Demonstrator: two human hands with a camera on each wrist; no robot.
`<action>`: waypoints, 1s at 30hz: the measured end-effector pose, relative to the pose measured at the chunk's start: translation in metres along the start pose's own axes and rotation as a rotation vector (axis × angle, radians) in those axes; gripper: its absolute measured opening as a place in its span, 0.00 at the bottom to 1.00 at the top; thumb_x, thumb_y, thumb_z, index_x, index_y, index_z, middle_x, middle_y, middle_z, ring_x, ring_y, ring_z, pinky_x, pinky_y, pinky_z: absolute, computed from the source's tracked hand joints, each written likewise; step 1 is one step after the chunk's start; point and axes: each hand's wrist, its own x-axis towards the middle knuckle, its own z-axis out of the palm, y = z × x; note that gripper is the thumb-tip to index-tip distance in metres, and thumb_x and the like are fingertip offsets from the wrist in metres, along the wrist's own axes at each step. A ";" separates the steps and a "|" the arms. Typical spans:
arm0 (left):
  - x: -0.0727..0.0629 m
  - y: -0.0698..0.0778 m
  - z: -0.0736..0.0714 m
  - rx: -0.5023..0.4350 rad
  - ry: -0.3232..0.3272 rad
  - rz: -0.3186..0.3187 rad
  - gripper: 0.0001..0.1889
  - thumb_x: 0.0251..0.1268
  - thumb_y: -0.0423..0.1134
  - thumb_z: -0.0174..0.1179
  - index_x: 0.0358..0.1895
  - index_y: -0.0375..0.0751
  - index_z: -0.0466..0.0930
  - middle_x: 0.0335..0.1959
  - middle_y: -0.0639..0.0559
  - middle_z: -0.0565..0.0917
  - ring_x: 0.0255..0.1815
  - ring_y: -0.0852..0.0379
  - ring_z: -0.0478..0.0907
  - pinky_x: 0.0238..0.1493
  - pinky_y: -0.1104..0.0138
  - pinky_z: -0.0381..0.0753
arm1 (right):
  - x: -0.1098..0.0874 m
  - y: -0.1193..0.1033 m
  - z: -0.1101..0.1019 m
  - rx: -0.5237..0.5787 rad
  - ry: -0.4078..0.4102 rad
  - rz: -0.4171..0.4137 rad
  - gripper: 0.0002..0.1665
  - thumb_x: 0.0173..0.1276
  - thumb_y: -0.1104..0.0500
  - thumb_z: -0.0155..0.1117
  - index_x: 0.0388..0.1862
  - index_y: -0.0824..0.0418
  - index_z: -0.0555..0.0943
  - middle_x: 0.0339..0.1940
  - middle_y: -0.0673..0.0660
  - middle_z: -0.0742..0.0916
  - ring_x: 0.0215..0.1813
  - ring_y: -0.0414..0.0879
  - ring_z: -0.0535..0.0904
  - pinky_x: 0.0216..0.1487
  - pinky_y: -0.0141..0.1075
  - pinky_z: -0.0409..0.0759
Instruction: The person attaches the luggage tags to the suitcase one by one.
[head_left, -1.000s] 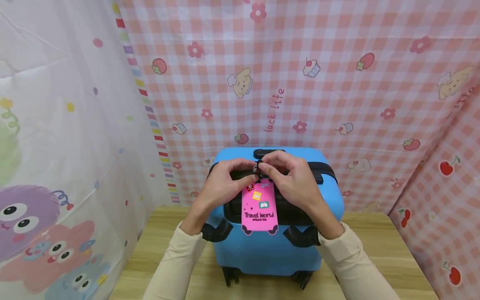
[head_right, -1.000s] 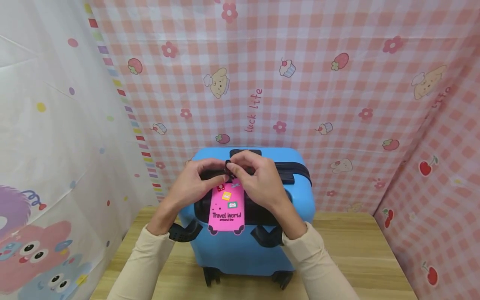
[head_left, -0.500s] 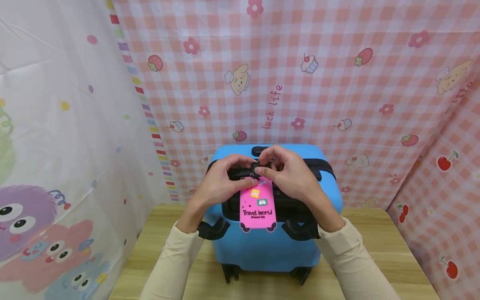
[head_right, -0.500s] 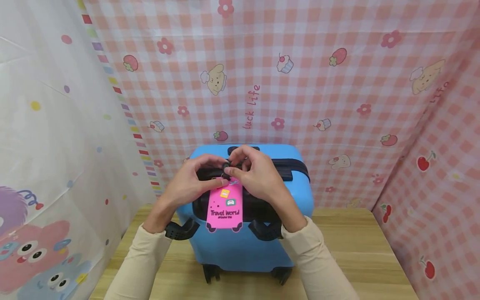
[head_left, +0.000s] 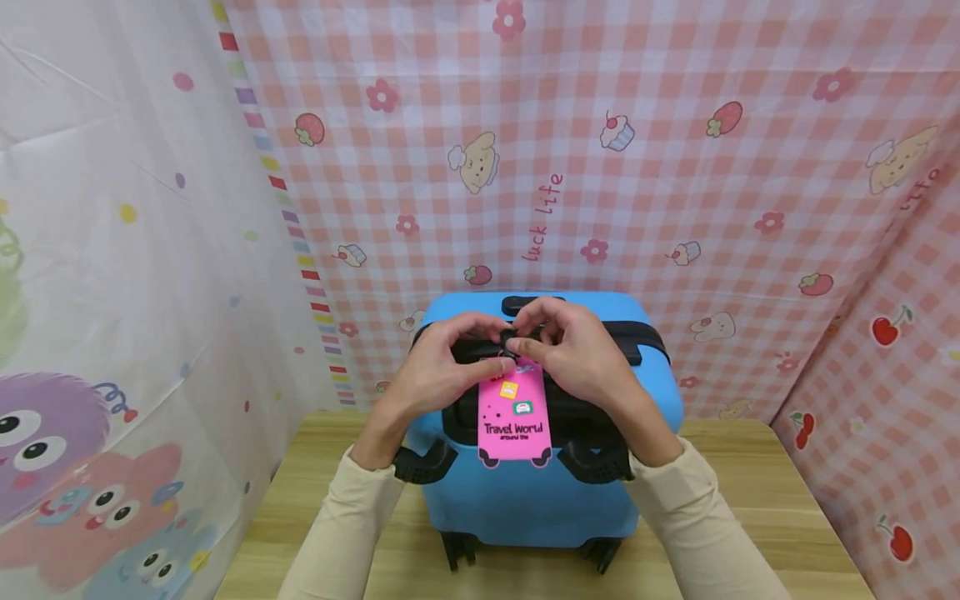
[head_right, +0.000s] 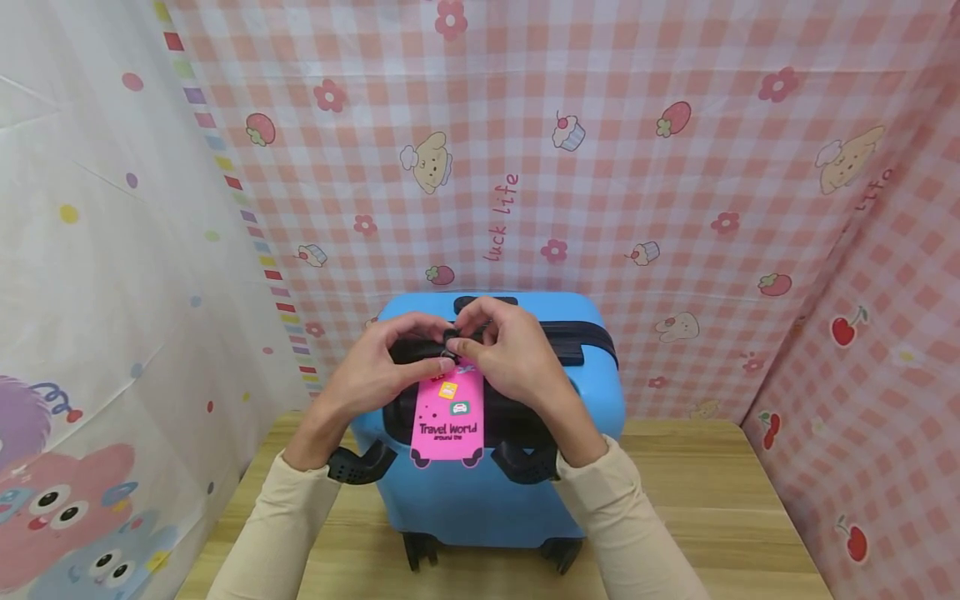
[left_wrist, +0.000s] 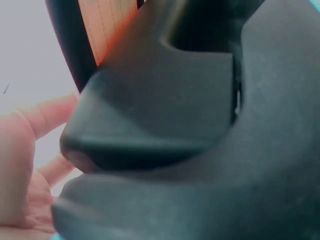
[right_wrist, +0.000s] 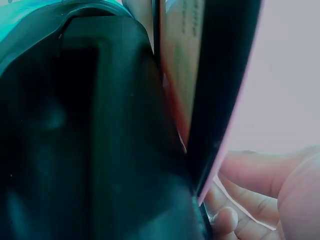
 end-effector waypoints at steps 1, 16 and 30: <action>0.000 0.000 0.000 -0.005 0.001 -0.001 0.18 0.61 0.41 0.70 0.54 0.47 0.82 0.45 0.53 0.83 0.48 0.56 0.80 0.52 0.58 0.80 | 0.000 0.000 0.000 -0.001 0.004 0.000 0.09 0.67 0.57 0.69 0.43 0.58 0.81 0.31 0.54 0.81 0.28 0.49 0.72 0.25 0.36 0.69; -0.001 -0.001 0.002 -0.066 0.034 -0.005 0.16 0.60 0.39 0.70 0.52 0.46 0.84 0.45 0.52 0.85 0.45 0.54 0.82 0.48 0.57 0.82 | 0.000 -0.001 0.003 -0.011 0.033 0.017 0.07 0.67 0.57 0.69 0.41 0.57 0.82 0.26 0.54 0.81 0.25 0.49 0.71 0.23 0.36 0.68; 0.000 0.000 0.004 -0.052 0.068 -0.009 0.12 0.61 0.39 0.69 0.47 0.46 0.83 0.42 0.52 0.85 0.42 0.55 0.82 0.46 0.57 0.82 | 0.000 -0.002 0.001 -0.012 0.002 0.011 0.05 0.68 0.55 0.68 0.40 0.55 0.85 0.23 0.54 0.80 0.25 0.49 0.73 0.25 0.36 0.70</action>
